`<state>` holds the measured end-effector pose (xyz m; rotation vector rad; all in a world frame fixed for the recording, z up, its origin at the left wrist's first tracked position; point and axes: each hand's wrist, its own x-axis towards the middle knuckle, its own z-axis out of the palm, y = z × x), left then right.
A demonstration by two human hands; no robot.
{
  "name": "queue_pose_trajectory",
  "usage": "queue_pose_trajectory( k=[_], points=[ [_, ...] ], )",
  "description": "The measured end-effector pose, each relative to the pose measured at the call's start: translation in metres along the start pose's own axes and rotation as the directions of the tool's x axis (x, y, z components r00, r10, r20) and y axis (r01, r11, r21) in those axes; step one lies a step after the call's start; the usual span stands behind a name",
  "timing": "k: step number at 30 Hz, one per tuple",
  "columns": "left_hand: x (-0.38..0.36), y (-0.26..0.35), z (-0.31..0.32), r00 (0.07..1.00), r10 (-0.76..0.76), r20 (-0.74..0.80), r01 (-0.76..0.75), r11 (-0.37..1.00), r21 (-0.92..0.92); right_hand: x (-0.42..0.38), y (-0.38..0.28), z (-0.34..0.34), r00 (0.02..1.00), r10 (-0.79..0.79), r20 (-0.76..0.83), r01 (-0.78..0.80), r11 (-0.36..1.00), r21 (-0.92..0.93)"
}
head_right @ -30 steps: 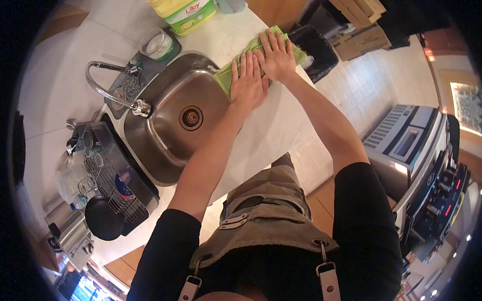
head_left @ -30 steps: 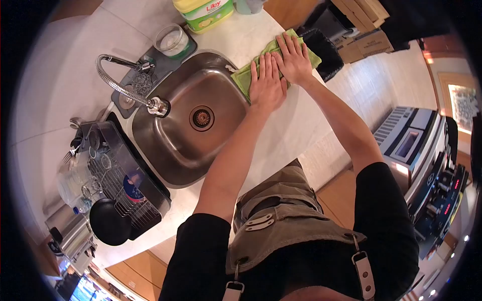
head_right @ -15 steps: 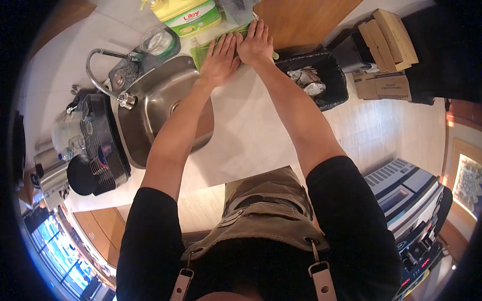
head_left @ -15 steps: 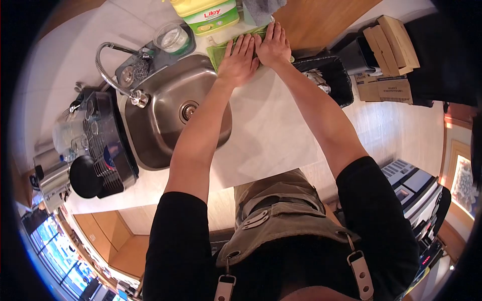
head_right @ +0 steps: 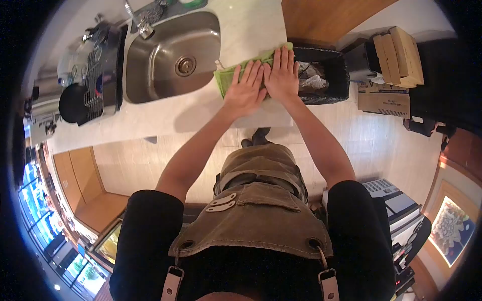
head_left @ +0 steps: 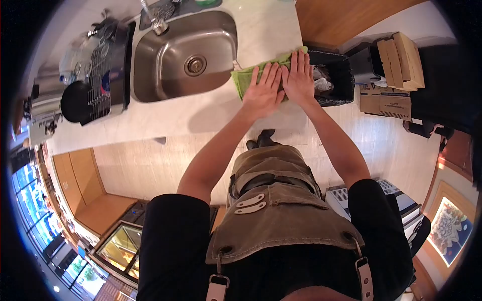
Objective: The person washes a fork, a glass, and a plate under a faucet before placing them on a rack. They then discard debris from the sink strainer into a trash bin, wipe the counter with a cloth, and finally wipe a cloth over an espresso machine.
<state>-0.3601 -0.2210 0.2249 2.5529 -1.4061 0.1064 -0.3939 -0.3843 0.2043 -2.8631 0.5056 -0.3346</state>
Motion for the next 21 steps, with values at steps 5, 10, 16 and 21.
queue_pose_trajectory(
  k=[5,10,16,21],
  points=[
    [-0.068,0.049,-0.011,0.994,-0.097,-0.054,0.095,0.995,-0.038,-0.067,-0.009,-0.012,0.995,-0.097,0.027,0.099,0.99,-0.099],
    [-0.118,0.08,-0.015,0.974,-0.209,-0.082,0.196,0.971,-0.139,-0.106,-0.022,-0.026,0.973,-0.209,0.093,0.222,0.963,-0.151],
    [-0.124,0.089,-0.015,0.93,-0.361,-0.066,0.339,0.915,-0.221,-0.077,-0.02,-0.035,0.847,-0.494,0.198,0.519,0.848,-0.107],
    [-0.09,0.076,-0.01,0.877,-0.476,-0.068,0.445,0.857,-0.259,0.014,-0.027,-0.015,0.759,-0.619,0.203,0.641,0.765,-0.064]
  ],
)
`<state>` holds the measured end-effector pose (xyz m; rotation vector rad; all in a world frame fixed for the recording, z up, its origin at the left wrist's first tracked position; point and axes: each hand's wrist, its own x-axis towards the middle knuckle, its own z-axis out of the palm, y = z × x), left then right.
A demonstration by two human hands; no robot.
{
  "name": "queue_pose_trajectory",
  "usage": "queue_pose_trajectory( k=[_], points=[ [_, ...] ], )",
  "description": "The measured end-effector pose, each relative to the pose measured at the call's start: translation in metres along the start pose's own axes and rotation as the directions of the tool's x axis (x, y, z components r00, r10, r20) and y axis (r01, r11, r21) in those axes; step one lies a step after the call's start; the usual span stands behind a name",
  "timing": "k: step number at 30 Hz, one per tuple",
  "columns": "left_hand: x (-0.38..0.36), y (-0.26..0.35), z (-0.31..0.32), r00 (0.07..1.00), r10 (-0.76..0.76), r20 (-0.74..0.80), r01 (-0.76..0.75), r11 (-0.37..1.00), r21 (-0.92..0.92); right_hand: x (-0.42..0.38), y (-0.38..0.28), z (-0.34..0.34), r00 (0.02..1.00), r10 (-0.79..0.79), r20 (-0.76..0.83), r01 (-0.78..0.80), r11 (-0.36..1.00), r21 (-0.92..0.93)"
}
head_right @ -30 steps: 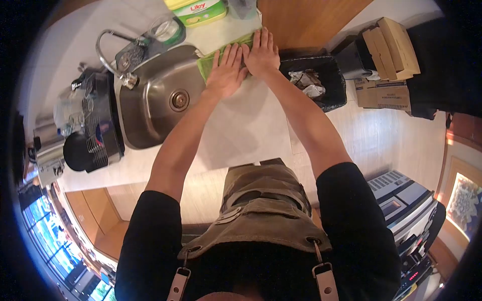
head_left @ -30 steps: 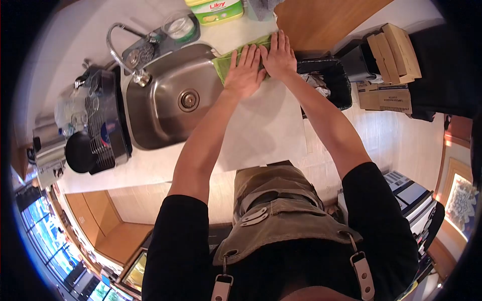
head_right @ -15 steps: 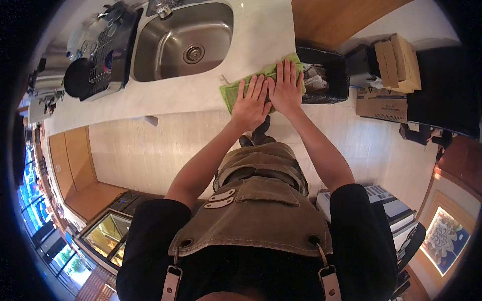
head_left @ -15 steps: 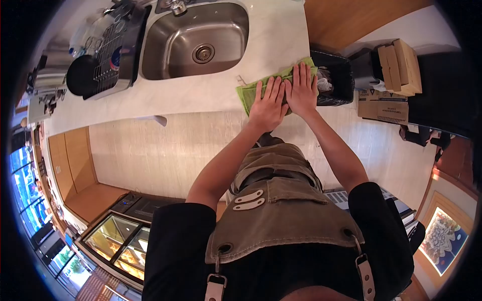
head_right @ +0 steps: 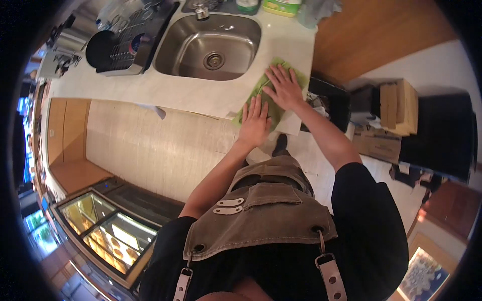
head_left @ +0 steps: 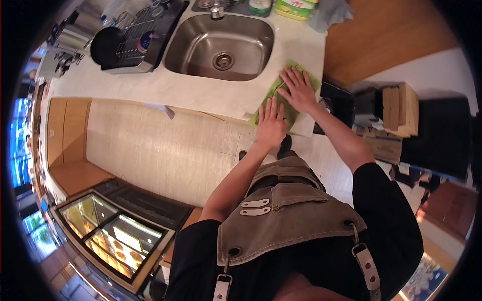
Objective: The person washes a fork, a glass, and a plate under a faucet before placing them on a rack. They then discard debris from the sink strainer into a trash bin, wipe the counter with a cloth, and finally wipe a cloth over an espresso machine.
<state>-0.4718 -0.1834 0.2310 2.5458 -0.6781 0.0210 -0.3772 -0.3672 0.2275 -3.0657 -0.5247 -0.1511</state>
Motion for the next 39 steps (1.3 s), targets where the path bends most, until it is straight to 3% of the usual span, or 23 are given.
queue_pose_trajectory(
  k=[3,7,15,21,27,30,31,33,35,37,39],
  points=[
    [0.043,-0.008,0.014,0.991,-0.082,-0.105,0.077,0.996,-0.049,0.057,0.031,0.008,0.992,-0.117,-0.049,0.118,0.993,0.016],
    [0.119,-0.021,0.034,0.964,-0.128,-0.233,0.139,0.99,0.031,0.138,0.076,0.022,0.978,-0.193,-0.086,0.195,0.981,0.022],
    [0.231,-0.049,0.052,0.955,-0.212,-0.207,0.232,0.97,0.077,0.236,0.131,0.039,0.973,-0.225,-0.06,0.228,0.972,0.057],
    [0.201,-0.018,0.052,0.937,-0.206,-0.282,0.273,0.936,0.221,0.209,0.13,0.033,0.963,-0.256,-0.09,0.261,0.964,0.049],
    [0.123,0.046,0.058,0.938,-0.213,-0.272,0.264,0.951,0.163,0.1,0.144,0.019,0.922,-0.379,-0.077,0.383,0.923,0.046],
    [0.104,0.062,0.044,0.919,-0.276,-0.282,0.272,0.961,-0.056,0.072,0.162,0.006,0.888,-0.459,-0.008,0.445,0.857,0.258],
    [0.102,0.064,0.04,0.855,-0.339,-0.392,0.276,0.938,-0.209,0.074,0.171,0.003,0.871,-0.475,-0.126,0.483,0.78,0.398],
    [0.101,0.046,0.043,0.824,-0.415,-0.386,0.364,0.91,-0.201,0.087,0.184,-0.002,0.86,-0.497,-0.114,0.497,0.77,0.4],
    [0.102,0.03,0.046,0.837,-0.434,-0.333,0.484,0.871,0.08,0.095,0.201,-0.006,0.835,-0.525,-0.166,0.548,0.761,0.347],
    [0.108,0.037,0.029,0.766,-0.598,-0.237,0.622,0.782,0.037,0.099,0.201,-0.033,0.769,-0.588,-0.252,0.639,0.724,0.259],
    [0.107,0.038,0.018,0.786,-0.581,-0.21,0.6,0.8,0.033,0.105,0.206,-0.036,0.739,-0.624,-0.254,0.673,0.703,0.231]
  ],
)
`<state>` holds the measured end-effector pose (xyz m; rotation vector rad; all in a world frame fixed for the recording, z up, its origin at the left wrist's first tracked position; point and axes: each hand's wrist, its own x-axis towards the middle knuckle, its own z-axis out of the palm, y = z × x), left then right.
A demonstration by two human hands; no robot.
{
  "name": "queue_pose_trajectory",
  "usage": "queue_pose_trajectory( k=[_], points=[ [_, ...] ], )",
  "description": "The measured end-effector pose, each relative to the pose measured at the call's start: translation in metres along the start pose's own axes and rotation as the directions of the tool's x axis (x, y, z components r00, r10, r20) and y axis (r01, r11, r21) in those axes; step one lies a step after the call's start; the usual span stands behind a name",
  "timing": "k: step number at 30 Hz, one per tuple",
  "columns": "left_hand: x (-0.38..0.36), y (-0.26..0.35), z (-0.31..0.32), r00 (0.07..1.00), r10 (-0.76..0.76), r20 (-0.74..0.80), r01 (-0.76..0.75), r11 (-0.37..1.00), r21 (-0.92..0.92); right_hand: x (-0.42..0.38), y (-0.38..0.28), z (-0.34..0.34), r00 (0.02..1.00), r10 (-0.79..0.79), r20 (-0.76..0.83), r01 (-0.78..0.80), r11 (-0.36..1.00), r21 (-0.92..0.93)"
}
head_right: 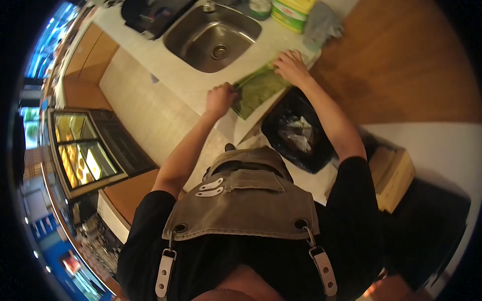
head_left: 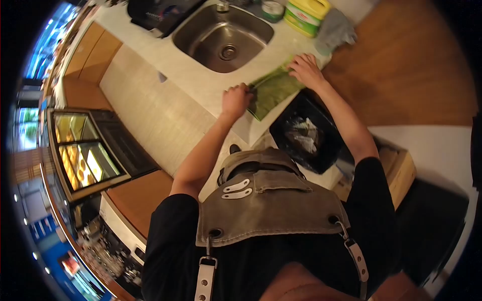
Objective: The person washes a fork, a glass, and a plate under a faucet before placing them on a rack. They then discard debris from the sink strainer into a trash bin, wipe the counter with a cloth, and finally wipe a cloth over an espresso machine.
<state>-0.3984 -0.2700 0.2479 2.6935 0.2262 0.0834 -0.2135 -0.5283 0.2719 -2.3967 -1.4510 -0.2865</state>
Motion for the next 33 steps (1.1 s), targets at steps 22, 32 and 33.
queue_pose_trajectory(
  k=[22,32,33],
  points=[
    [-0.043,0.055,-0.019,0.888,0.454,0.069,-0.448,0.889,-0.094,-0.092,-0.035,-0.046,0.906,0.423,-0.012,-0.411,0.885,0.217],
    [-0.013,0.052,0.018,0.891,0.419,0.174,-0.433,0.9,0.05,-0.026,0.0,0.033,0.831,0.523,0.189,-0.499,0.852,-0.16],
    [-0.008,0.052,0.018,0.889,0.418,0.186,-0.431,0.901,0.035,-0.02,0.007,0.031,0.827,0.52,0.212,-0.493,0.853,-0.171]
  ],
)
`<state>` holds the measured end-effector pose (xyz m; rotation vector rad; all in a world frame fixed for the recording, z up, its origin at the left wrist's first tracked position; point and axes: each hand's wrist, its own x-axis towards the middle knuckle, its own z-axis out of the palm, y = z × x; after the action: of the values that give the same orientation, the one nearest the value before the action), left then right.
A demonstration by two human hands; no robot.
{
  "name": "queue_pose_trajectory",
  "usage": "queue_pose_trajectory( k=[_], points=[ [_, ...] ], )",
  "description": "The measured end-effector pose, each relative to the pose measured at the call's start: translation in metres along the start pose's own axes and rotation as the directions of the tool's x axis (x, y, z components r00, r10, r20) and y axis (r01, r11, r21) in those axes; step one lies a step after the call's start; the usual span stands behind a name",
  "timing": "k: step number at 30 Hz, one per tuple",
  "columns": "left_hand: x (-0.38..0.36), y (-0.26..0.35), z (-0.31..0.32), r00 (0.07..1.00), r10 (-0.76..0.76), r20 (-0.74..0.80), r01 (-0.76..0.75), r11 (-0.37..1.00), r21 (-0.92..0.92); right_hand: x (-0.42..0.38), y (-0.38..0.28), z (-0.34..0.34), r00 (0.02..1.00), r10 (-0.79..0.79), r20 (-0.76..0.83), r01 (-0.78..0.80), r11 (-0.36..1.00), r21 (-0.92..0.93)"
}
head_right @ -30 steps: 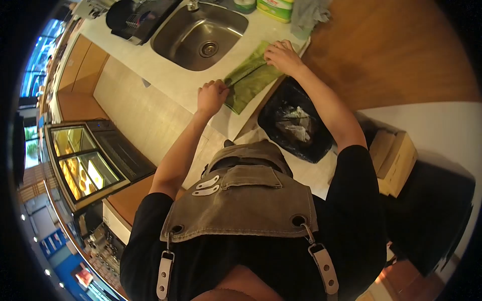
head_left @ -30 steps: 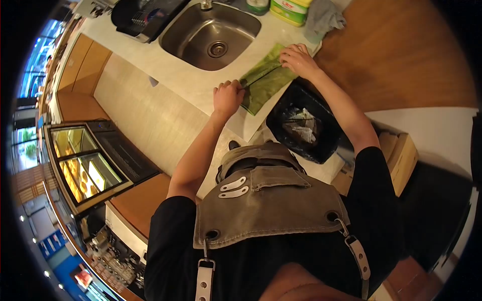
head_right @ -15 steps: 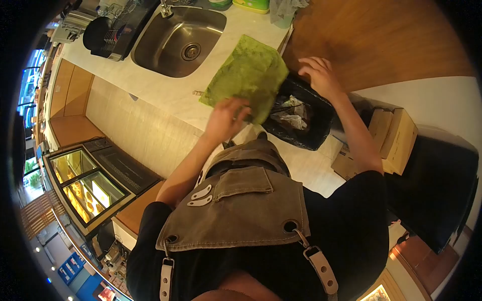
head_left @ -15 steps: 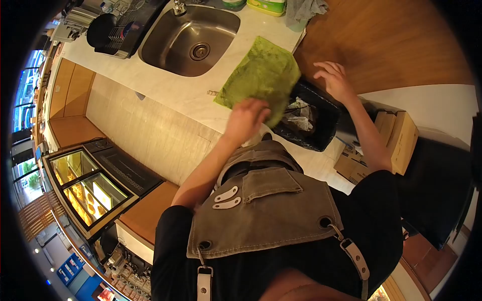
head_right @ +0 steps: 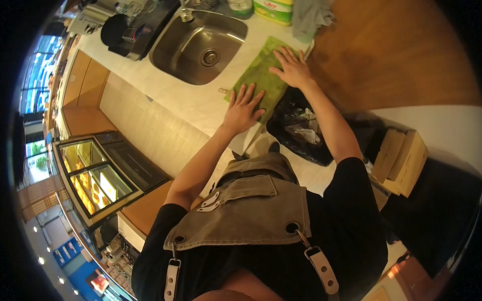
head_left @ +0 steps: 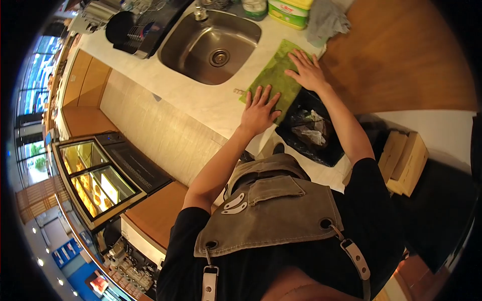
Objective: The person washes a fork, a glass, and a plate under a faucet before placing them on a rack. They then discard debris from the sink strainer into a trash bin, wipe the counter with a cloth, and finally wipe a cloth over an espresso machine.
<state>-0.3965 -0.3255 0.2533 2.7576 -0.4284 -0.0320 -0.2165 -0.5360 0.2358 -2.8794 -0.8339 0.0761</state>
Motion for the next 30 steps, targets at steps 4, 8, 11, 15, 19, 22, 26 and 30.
queue_pose_trajectory(
  k=[4,8,11,15,19,22,26,30],
  points=[
    [0.018,-0.021,-0.03,0.998,-0.048,-0.044,0.035,0.967,-0.254,0.03,-0.018,-0.026,0.985,0.076,0.155,-0.067,0.996,-0.061],
    [0.059,-0.101,-0.071,0.902,-0.279,-0.33,0.098,0.875,-0.473,0.076,-0.064,-0.054,0.995,0.044,-0.09,0.008,0.861,0.508],
    [0.11,-0.179,-0.109,0.758,-0.408,-0.508,0.161,0.873,-0.46,0.15,-0.097,-0.058,0.991,0.13,-0.019,-0.071,0.655,0.752],
    [0.178,-0.263,-0.145,0.689,-0.269,-0.673,0.059,0.946,-0.318,0.253,-0.139,-0.053,0.929,0.351,-0.115,-0.005,0.322,0.947],
    [0.204,-0.336,-0.147,0.831,-0.115,-0.544,-0.045,0.961,-0.272,0.344,-0.143,-0.041,0.804,0.571,-0.167,-0.069,0.369,0.927],
    [0.184,-0.364,-0.148,0.888,-0.253,-0.385,-0.048,0.781,-0.622,0.375,-0.138,-0.025,0.777,0.619,-0.119,-0.175,0.393,0.903],
    [0.2,-0.433,-0.065,0.76,-0.39,0.519,0.228,-0.589,-0.776,0.347,-0.188,-0.007,0.698,0.617,-0.364,-0.152,0.624,0.767],
    [0.219,-0.45,0.043,0.621,-0.166,0.766,0.364,-0.805,-0.469,0.281,-0.221,0.053,0.902,0.431,0.025,-0.327,0.644,0.692]
  ],
)
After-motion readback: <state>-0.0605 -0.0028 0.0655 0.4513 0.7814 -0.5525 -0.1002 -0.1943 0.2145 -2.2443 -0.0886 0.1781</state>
